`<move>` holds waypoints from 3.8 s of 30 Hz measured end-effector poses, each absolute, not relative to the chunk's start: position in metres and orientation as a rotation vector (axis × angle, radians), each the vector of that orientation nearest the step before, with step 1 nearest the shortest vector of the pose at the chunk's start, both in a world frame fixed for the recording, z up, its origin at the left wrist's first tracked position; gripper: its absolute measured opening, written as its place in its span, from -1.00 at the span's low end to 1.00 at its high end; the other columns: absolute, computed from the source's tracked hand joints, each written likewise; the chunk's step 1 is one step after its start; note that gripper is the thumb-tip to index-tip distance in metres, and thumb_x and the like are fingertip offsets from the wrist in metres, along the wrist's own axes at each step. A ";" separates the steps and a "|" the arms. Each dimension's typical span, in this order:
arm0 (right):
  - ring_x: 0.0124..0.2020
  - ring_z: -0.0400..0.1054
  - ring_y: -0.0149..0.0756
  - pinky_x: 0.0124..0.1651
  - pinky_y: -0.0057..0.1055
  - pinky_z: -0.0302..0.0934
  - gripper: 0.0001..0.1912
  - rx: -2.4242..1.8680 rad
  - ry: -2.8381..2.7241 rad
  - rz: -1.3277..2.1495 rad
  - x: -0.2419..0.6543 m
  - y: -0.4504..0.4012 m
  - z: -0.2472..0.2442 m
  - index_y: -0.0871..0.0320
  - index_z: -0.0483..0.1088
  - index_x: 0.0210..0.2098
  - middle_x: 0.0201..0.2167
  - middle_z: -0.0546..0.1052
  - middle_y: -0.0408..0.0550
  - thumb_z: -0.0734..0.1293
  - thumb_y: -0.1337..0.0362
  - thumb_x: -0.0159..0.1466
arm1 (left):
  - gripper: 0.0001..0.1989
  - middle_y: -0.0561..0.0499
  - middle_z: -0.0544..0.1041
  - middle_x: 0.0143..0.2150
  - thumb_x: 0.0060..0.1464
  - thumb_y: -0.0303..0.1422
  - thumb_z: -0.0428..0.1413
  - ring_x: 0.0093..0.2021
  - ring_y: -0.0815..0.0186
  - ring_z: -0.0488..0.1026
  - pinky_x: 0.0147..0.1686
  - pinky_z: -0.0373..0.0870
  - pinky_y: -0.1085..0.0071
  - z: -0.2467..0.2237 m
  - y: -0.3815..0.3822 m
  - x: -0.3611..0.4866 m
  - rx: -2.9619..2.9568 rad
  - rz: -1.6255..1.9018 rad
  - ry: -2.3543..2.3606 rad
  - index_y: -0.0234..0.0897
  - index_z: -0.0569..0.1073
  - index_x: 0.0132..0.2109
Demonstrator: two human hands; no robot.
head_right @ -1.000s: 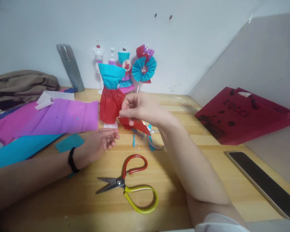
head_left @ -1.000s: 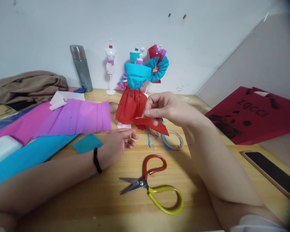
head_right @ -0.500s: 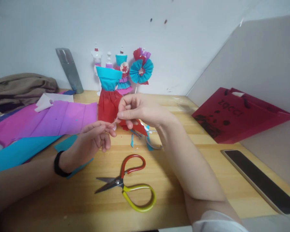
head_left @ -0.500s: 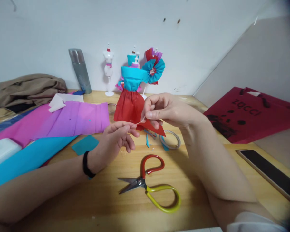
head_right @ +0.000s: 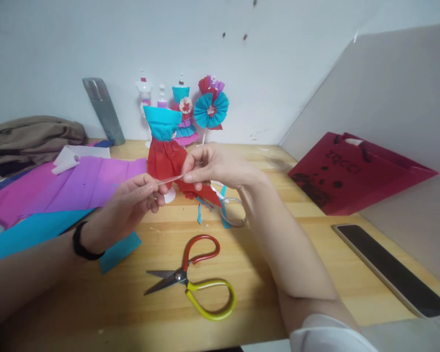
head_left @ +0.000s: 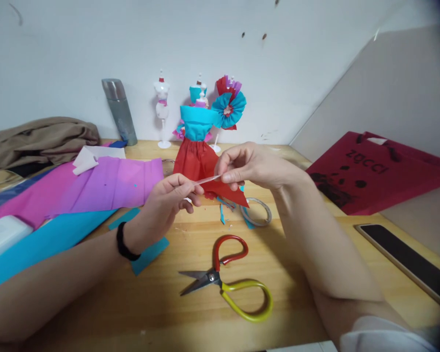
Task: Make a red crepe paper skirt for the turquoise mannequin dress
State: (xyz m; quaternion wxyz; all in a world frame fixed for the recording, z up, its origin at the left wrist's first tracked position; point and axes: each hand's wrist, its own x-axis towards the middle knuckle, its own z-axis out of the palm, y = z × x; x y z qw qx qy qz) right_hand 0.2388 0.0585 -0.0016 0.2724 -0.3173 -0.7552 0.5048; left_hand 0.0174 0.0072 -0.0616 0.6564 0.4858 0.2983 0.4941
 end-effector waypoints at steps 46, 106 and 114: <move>-0.29 0.35 -0.23 -0.18 -0.26 0.24 -0.49 -0.539 -1.696 1.439 0.204 -0.001 -0.083 0.10 0.35 -0.25 -0.34 0.42 -0.06 0.41 -0.23 0.20 | -0.75 0.04 0.51 -0.61 0.05 -0.24 0.30 -0.61 0.46 0.39 -0.57 0.28 0.55 -0.026 0.003 0.001 1.317 1.194 0.694 -0.33 0.52 -0.42; -0.71 0.15 -0.49 -0.57 -0.49 0.16 -0.54 -0.296 -1.410 1.804 0.187 -0.031 -0.122 0.20 0.38 -0.29 -0.69 0.33 -0.26 0.30 -0.12 0.38 | -0.82 0.00 0.61 -0.37 0.17 -0.31 0.16 -0.47 0.38 0.53 -0.48 0.42 0.51 -0.070 0.000 0.023 0.979 1.398 0.831 -0.27 0.32 -0.32; -0.68 0.20 -0.45 -0.55 -0.48 0.15 -0.54 -0.204 -1.458 1.885 0.185 -0.038 -0.130 0.22 0.39 -0.24 -0.67 0.34 -0.23 0.25 -0.11 0.42 | -0.78 0.15 0.33 -0.61 0.20 -0.31 0.13 -0.68 0.51 0.21 -0.68 0.12 0.58 -0.071 -0.015 0.030 0.946 1.225 0.873 -0.26 0.31 -0.39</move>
